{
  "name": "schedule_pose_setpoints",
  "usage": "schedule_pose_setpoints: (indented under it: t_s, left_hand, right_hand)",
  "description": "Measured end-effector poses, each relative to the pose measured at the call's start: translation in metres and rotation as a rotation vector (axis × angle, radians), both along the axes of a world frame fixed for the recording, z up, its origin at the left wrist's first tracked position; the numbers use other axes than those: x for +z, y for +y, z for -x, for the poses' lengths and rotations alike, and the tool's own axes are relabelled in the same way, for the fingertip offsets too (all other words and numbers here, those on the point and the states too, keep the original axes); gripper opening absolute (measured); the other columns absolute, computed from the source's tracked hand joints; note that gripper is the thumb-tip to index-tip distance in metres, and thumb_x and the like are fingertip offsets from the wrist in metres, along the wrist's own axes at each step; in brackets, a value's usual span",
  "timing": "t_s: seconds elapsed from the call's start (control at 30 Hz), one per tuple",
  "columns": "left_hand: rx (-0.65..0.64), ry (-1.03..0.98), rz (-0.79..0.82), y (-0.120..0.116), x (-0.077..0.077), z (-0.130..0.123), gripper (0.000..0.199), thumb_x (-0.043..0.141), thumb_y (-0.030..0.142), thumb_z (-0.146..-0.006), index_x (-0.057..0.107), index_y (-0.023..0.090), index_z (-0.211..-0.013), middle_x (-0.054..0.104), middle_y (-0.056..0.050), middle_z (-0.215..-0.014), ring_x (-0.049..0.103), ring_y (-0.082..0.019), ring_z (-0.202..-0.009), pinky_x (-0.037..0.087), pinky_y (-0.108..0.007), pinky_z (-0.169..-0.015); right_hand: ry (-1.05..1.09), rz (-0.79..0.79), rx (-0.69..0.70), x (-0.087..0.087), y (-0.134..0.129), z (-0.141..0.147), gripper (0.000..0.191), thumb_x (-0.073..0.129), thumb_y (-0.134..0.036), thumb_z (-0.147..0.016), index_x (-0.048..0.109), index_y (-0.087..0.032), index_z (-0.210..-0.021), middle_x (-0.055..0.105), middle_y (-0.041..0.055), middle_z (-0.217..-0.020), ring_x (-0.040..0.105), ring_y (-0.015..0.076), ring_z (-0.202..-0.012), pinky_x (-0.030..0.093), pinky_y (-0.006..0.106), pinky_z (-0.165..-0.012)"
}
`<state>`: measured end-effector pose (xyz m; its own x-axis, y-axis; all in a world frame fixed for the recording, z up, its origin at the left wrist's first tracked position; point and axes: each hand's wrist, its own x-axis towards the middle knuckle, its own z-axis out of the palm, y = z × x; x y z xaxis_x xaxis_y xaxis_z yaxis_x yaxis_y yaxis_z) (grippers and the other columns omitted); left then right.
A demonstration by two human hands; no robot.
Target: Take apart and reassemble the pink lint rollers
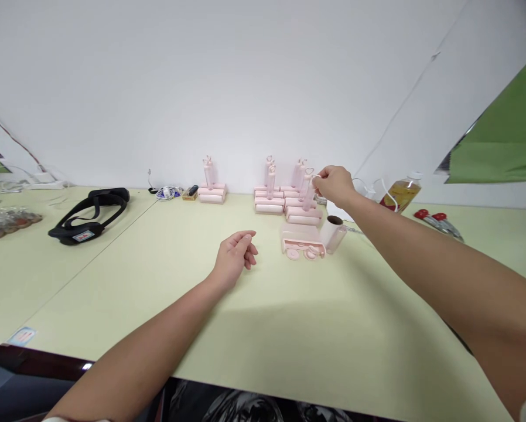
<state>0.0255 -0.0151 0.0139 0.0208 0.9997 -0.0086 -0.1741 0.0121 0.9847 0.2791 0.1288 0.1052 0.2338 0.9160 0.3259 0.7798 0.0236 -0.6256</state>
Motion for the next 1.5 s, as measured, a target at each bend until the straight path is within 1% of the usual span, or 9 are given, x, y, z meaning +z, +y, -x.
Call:
schedule_pose_setpoints:
  t_s: [0.23, 0.47, 0.63, 0.8, 0.97, 1.1, 1.2, 1.33, 1.5]
  left_hand:
    - [0.000, 0.006, 0.004, 0.000, 0.000, 0.000, 0.040, 0.060, 0.042, -0.077, 0.062, 0.012, -0.103, 0.058, 0.000, -0.064, 0.052, -0.009, -0.047, 0.038, -0.020, -0.041]
    - [-0.022, 0.042, 0.008, -0.001, -0.002, -0.002, 0.038, 0.060, 0.043, -0.077, 0.063, 0.013, -0.100, 0.058, 0.001, -0.063, 0.052, -0.009, -0.046, 0.038, -0.021, -0.041]
    - [-0.031, 0.072, 0.001, 0.000, -0.004, -0.001, 0.035, 0.059, 0.044, -0.078, 0.063, 0.014, -0.097, 0.057, 0.001, -0.064, 0.051, -0.009, -0.047, 0.037, -0.021, -0.041]
    - [-0.138, 0.139, -0.021, -0.002, -0.007, -0.001, 0.039, 0.058, 0.048, -0.081, 0.063, 0.014, -0.099, 0.056, 0.000, -0.067, 0.050, -0.009, -0.048, 0.037, -0.021, -0.041]
    - [-0.411, 0.138, -0.120, -0.013, -0.014, -0.009, 0.053, 0.067, 0.051, -0.076, 0.059, 0.017, -0.115, 0.060, -0.009, -0.100, 0.057, -0.013, -0.070, 0.045, -0.022, -0.049]
    - [-0.396, -0.009, -0.135, -0.015, -0.019, -0.013, 0.053, 0.063, 0.057, -0.077, 0.061, 0.013, -0.106, 0.061, -0.013, -0.101, 0.058, -0.021, -0.087, 0.053, -0.029, -0.062]
    - [-0.341, 0.008, -0.135, -0.012, -0.018, -0.010, 0.046, 0.067, 0.052, -0.075, 0.061, 0.013, -0.099, 0.063, -0.008, -0.091, 0.060, -0.019, -0.082, 0.051, -0.031, -0.069]
    - [-0.213, 0.111, -0.133, -0.010, -0.013, -0.007, 0.039, 0.067, 0.048, -0.075, 0.057, 0.017, -0.097, 0.061, -0.003, -0.085, 0.061, -0.016, -0.073, 0.051, -0.029, -0.066]
    - [-0.213, 0.177, -0.130, -0.013, -0.011, -0.007, 0.037, 0.066, 0.047, -0.076, 0.054, 0.018, -0.096, 0.056, -0.001, -0.083, 0.058, -0.013, -0.065, 0.048, -0.026, -0.058]
  right_hand:
    - [-0.376, 0.221, 0.027, -0.005, -0.027, -0.015, 0.070, 0.064, -0.049, -0.071, 0.046, -0.015, -0.130, 0.068, 0.0148, -0.102, 0.062, 0.0273, -0.080, 0.044, 0.032, -0.059]
    - [-0.621, 0.434, 0.211, -0.019, -0.046, -0.032, 0.040, 0.064, -0.038, -0.070, 0.065, -0.017, -0.104, 0.069, 0.0108, -0.105, 0.063, 0.0265, -0.087, 0.043, 0.029, -0.061]
    - [-0.548, 0.274, 0.136, 0.007, -0.057, -0.042, 0.032, 0.062, -0.029, -0.070, 0.066, -0.019, -0.101, 0.069, 0.0096, -0.102, 0.062, 0.0244, -0.080, 0.042, 0.030, -0.058]
    - [-0.025, -0.137, 0.182, 0.031, -0.108, -0.020, 0.028, 0.064, -0.034, -0.076, 0.064, -0.022, -0.100, 0.067, 0.0067, -0.095, 0.059, 0.0185, -0.068, 0.044, 0.029, -0.055]
    - [0.401, -0.112, 0.534, -0.020, -0.154, 0.032, 0.022, 0.066, -0.035, -0.078, 0.059, -0.021, -0.093, 0.063, 0.0025, -0.085, 0.059, 0.0165, -0.070, 0.047, 0.028, -0.057]
    - [0.315, 0.007, 0.695, -0.065, -0.167, 0.051, 0.023, 0.065, -0.037, -0.082, 0.057, -0.022, -0.098, 0.064, 0.0014, -0.085, 0.059, 0.0155, -0.071, 0.048, 0.028, -0.063]
    - [0.158, 0.058, 0.792, -0.076, -0.170, 0.048, 0.018, 0.060, -0.037, -0.085, 0.058, -0.022, -0.095, 0.066, 0.0033, -0.090, 0.062, 0.0167, -0.076, 0.048, 0.028, -0.068]
    - [-0.223, -0.002, 0.504, -0.073, -0.164, 0.025, 0.019, 0.048, -0.033, -0.090, 0.062, -0.021, -0.087, 0.069, 0.0070, -0.088, 0.061, 0.0201, -0.076, 0.042, 0.030, -0.067]
    - [-0.383, 0.246, 0.170, -0.079, -0.141, 0.002, 0.028, 0.051, -0.041, -0.086, 0.063, -0.020, -0.100, 0.071, 0.0076, -0.082, 0.062, 0.0238, -0.074, 0.033, 0.027, -0.055]
